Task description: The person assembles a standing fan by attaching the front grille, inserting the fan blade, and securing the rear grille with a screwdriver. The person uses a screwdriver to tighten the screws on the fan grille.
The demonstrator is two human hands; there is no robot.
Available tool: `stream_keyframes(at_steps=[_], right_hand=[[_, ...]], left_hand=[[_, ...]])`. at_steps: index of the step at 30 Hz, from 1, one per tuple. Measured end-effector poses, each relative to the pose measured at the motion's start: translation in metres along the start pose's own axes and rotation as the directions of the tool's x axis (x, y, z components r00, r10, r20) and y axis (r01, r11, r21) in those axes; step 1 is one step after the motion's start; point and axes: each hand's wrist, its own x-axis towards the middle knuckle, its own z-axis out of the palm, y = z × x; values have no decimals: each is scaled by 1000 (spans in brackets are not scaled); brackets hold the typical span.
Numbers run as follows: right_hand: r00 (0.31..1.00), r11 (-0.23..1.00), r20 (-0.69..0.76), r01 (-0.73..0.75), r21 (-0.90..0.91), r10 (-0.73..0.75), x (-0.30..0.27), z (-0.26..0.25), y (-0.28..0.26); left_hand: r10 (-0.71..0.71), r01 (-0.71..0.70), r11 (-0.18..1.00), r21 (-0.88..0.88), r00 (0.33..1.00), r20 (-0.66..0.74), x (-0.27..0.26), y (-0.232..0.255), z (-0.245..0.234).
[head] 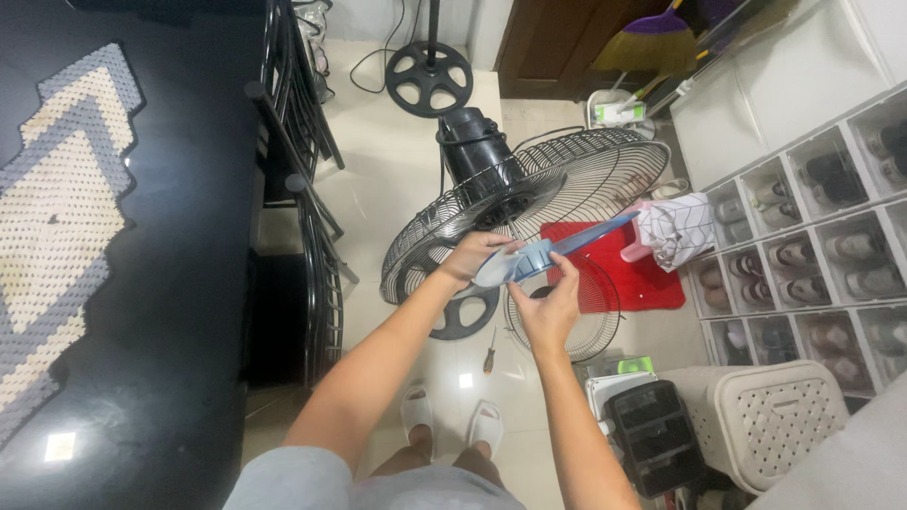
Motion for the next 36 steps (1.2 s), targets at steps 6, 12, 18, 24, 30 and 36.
stream_keyframes(at_steps=[6, 12, 18, 24, 30, 36], right_hand=[[1000, 999, -7, 15, 32, -15, -3, -2, 4], [998, 995, 4, 68, 69, -69, -2, -6, 5], [998, 990, 55, -5, 141, -3, 1, -9, 5], [996, 984, 86, -15, 179, -1, 0, -13, 8], [992, 979, 95, 61, 192, -81, 4, -20, 13], [993, 982, 93, 50, 180, -67, 9, -20, 17]], left_hand=[[321, -104, 753, 650, 920, -225, -58, 12, 22], [308, 61, 289, 955, 939, -153, -162, 85, 63], [468, -45, 292, 955, 878, -102, -218, 191, 125], [775, -58, -95, 994, 622, 110, -177, 227, 149], [754, -27, 149, 989, 650, -96, -152, 201, 132], [818, -6, 10, 1000, 575, -5, -141, 191, 119]])
